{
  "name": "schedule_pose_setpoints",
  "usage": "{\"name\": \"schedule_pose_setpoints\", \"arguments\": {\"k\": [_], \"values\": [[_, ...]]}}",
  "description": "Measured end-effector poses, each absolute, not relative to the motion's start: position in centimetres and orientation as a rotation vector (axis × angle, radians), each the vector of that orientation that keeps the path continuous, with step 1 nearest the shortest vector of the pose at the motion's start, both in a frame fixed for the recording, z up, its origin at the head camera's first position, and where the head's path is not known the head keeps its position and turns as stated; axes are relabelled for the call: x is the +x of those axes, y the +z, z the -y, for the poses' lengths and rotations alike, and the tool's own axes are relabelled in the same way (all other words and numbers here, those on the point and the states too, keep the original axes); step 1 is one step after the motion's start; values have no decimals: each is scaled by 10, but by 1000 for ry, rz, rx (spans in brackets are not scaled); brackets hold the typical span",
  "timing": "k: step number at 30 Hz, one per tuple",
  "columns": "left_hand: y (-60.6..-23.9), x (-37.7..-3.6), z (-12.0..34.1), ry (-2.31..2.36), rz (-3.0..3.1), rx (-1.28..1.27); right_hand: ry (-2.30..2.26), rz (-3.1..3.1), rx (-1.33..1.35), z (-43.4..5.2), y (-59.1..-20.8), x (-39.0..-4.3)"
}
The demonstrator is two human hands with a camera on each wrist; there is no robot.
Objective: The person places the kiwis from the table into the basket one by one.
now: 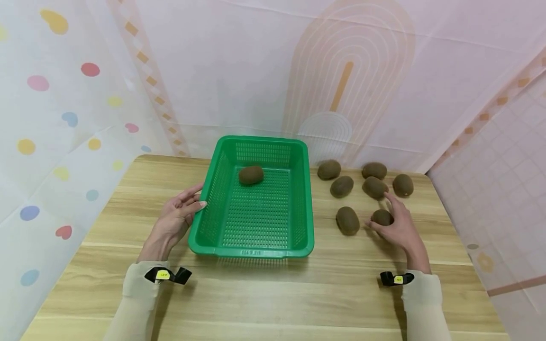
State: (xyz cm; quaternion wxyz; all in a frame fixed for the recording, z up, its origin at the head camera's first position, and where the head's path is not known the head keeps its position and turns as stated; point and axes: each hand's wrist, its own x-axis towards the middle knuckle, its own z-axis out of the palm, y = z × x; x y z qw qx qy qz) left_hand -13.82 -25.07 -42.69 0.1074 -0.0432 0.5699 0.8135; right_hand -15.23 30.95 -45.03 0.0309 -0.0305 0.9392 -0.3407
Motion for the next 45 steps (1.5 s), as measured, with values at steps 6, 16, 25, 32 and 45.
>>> {"name": "schedule_pose_setpoints", "arguments": {"k": [6,16,25,32,45], "values": [[-428,-139,249,2399,-1667,-126,-1004,-2862,-16,-316,-452,-150],[-428,-140,247,2414,-1643,-104,-945,-2899,73,-322,-450,-147],[-429,-139,249,2405,-1659,-96,-1010,-2901,89,-322,-448,-145],[-428,-137,251,2421,-1646,-89,-1090,-2930,74,-315,-445,-146],[-428,-138,251,2419,-1633,-102,-1187,-2990,45,-304,-440,-147]]}}
